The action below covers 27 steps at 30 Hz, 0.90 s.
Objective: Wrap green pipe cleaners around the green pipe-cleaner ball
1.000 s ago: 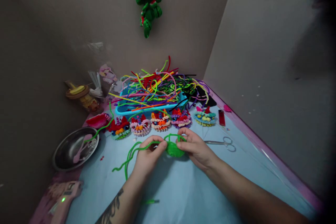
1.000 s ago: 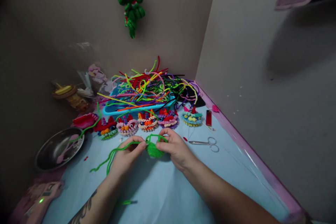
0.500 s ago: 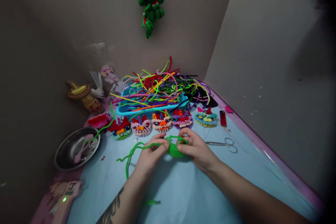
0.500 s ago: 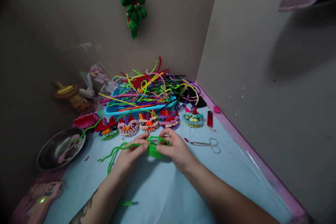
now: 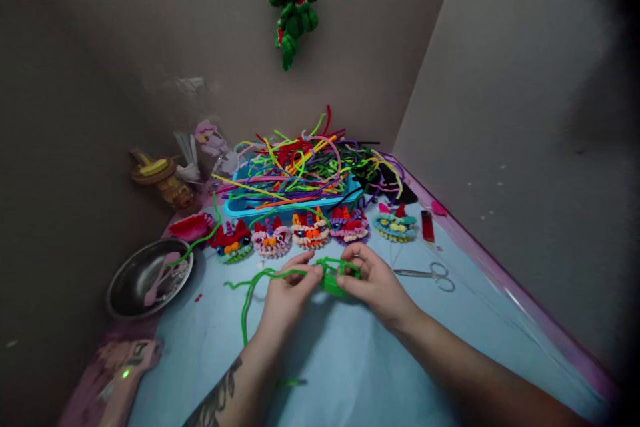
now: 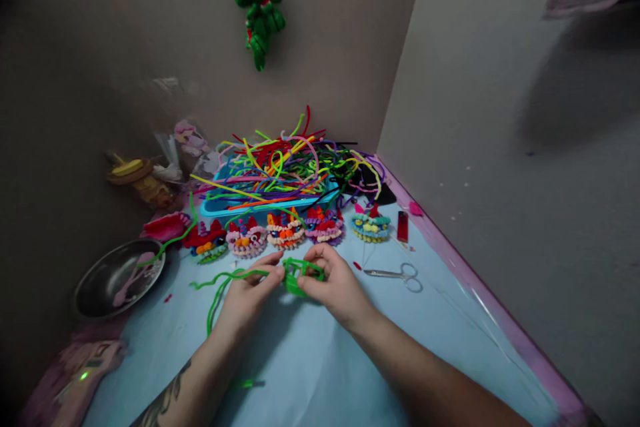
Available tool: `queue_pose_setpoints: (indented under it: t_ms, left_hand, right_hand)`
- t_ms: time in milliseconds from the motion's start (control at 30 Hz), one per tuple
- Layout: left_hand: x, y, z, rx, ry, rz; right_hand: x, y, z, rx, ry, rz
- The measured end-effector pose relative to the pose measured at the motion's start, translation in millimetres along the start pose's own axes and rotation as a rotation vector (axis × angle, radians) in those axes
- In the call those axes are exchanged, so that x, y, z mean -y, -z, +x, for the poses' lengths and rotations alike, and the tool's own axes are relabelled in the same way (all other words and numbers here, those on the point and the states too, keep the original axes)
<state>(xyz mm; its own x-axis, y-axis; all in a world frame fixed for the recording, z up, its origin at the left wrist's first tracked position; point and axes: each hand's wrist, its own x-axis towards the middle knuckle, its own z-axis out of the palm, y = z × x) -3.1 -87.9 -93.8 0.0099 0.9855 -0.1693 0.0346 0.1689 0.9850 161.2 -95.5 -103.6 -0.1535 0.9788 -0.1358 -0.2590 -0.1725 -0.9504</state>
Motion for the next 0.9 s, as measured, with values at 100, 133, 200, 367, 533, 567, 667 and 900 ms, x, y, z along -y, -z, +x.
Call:
queue_pose_setpoints:
  t_ms: [100,133,200,367,533,567,667,900]
  left_hand:
    - [-1,0.8,0,0.029,-0.001,0.042]
    - [-1,0.9,0,0.041,0.002,0.049]
    - [0,1.0,1,0.068,0.015,0.046]
    - [-1,1.0,1,0.139,-0.015,0.028]
    - [-6,1.8,-1,0.143,-0.101,0.162]
    - [-7,2.2,-1,0.138,-0.118,0.192]
    - [-9,3.9,-2,0.115,-0.182,0.279]
    - [-12,8.9,-6,0.222,-0.405,0.472]
  right_hand:
    - [0,2,2,-0.001,-0.029,0.086]
    - [0,2,3,-0.003,-0.036,0.102]
    - [0,3,3,0.0,-0.041,0.123]
    - [2,4,3,0.05,-0.058,0.176]
    - [1,7,5,0.066,-0.058,0.197]
    - [1,8,6,0.049,-0.035,0.187]
    - [1,11,7,0.027,0.043,0.115]
    - [4,6,0,0.224,0.033,-0.13]
